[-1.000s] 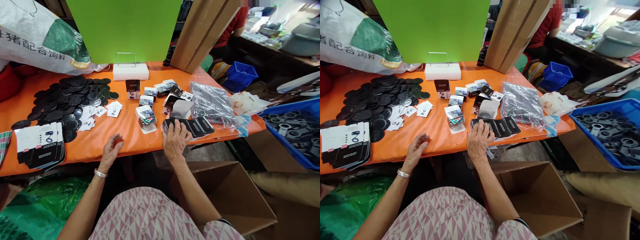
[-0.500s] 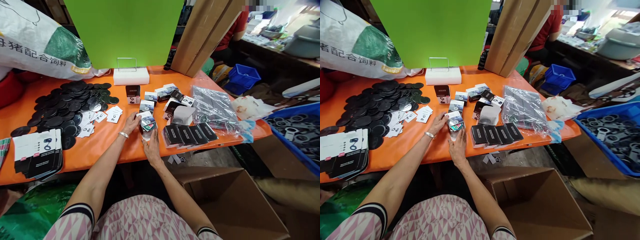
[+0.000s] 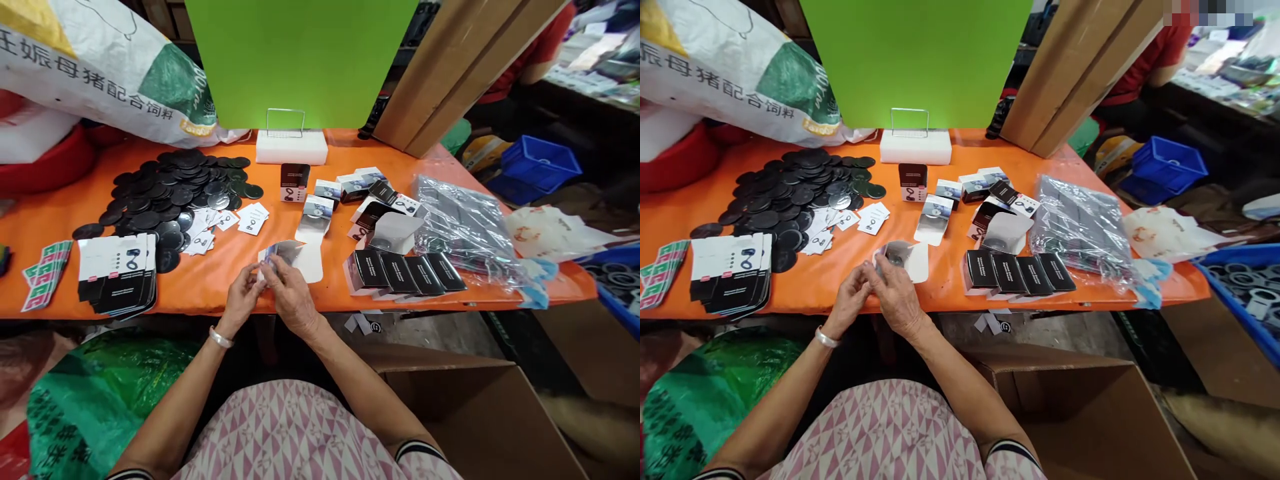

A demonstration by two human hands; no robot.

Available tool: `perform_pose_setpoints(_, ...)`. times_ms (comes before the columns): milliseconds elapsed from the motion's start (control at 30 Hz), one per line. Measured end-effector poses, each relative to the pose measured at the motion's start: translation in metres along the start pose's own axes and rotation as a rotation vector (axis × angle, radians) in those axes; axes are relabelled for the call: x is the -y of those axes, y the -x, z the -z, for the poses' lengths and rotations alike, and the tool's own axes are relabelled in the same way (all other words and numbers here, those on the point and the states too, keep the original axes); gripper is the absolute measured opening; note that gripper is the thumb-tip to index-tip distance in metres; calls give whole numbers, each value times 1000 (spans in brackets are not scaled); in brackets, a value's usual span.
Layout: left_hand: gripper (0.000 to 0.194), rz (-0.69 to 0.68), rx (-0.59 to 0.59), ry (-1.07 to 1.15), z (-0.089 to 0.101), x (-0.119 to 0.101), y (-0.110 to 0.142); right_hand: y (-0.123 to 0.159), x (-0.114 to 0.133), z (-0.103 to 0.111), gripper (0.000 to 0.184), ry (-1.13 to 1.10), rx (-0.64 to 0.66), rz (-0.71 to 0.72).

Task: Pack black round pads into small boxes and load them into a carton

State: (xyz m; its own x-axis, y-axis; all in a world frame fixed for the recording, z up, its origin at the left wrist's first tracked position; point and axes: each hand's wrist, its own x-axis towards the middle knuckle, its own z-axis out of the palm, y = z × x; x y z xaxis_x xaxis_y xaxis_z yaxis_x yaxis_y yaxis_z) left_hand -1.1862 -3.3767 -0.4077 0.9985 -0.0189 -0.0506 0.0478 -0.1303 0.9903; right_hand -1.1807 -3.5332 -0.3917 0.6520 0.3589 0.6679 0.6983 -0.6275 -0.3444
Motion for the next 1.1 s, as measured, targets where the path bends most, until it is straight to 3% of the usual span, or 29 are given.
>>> perform_pose_setpoints(100,35,-79,-114,-407,18,-7,24,-11,4,7,42,-142,77,197)
perform_pose_setpoints(200,53,-97,-184,-570,39,-17,30,-20,7,7,32,-328,123,251)
perform_pose_setpoints(300,87,-111,-24,-362,57,-21,20,-27,18,-1,19,-427,173,287)
perform_pose_setpoints(367,78,-97,163,-198,62,-18,13,-29,27,-5,15,-443,176,286)
perform_pose_setpoints(433,55,-72,237,-86,61,-13,10,-29,32,-4,14,-481,131,239)
perform_pose_setpoints(467,47,-61,205,-56,59,-11,10,-28,33,-1,14,-502,92,198)
perform_pose_setpoints(533,41,-46,45,-36,53,-7,12,-25,31,7,18,-495,-27,83)
perform_pose_setpoints(633,48,-31,-153,-21,43,-4,14,-13,20,9,32,-362,-198,-172)
perform_pose_setpoints(700,56,-24,-145,-9,38,-2,13,-2,10,-1,45,-330,-135,-299)
perform_pose_setpoints(833,63,0,-28,36,34,7,7,17,-4,-32,71,-515,207,-389)
perform_pose_setpoints(967,66,8,46,53,40,15,6,17,-10,-40,84,-618,225,-521)
perform_pose_setpoints(1100,77,-11,196,188,49,17,7,12,-8,-35,78,-659,226,-560)
